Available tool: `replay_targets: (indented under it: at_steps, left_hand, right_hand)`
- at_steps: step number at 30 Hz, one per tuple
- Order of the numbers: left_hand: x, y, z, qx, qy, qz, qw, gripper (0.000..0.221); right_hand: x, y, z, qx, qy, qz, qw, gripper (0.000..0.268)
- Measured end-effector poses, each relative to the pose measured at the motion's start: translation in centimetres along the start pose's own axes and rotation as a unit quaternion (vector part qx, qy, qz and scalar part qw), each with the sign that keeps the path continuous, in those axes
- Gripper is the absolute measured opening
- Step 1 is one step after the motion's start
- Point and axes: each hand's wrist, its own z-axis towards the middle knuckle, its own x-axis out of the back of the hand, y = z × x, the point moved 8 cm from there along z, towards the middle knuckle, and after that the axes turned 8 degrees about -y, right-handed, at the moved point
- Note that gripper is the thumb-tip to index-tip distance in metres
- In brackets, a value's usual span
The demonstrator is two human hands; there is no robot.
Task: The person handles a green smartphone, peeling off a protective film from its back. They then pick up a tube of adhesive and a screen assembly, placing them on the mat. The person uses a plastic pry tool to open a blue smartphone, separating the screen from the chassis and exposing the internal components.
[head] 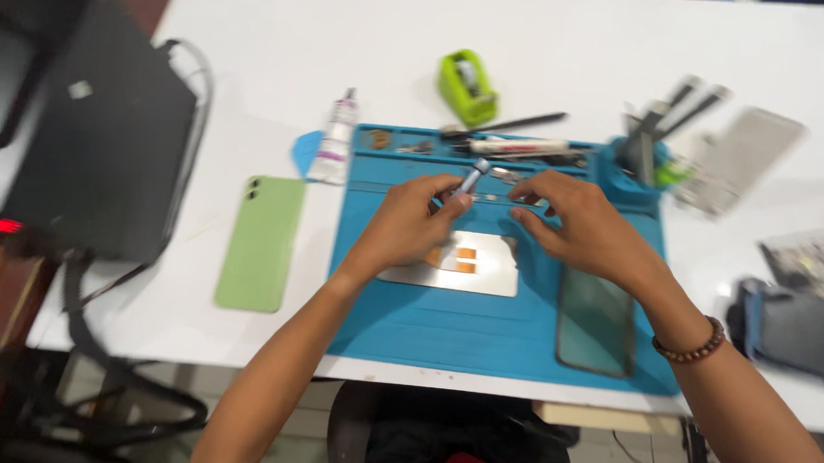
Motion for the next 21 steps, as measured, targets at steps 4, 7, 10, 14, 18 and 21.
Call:
replay_targets:
  at_steps: [4,7,10,14,18,21]
  left_hand:
    - [-4.2,3.5,3.3,-0.067,-0.042,0.003,0.997,0.028]
    - [-7.8,5.8,4.6,-0.098,-0.065,0.014,0.993,0.028]
    - [-11.3,6.9,5.4,-0.083,-0.096,0.037,0.991,0.028]
    - [-16.3,9.3,5.7,-0.113,-0.144,0.023,0.983,0.035]
    - [-23.4,12.0,6.3,-0.127,-0.201,0.001,0.971,0.042]
    - [-27.9,13.4,7.5,-0.117,-0.199,-0.054,0.971,0.049]
  right_hand:
    - [2.0,1.4,-6.1,0.003,0.073,-0.012,0.997,0.022]
    - [2.5,3.3,-10.0,-0.093,0.104,0.026,0.99,0.02]
    - [3.2,3.5,-13.2,-0.087,0.166,0.019,0.982,0.016]
    - [4.7,3.3,-18.3,-0.1,0.264,-0.088,0.955,0.021]
    - [6.6,5.9,-24.9,-0.224,0.333,-0.149,0.904,0.023]
    - [7.2,9.0,-29.6,-0.344,0.349,-0.208,0.846,0.033]
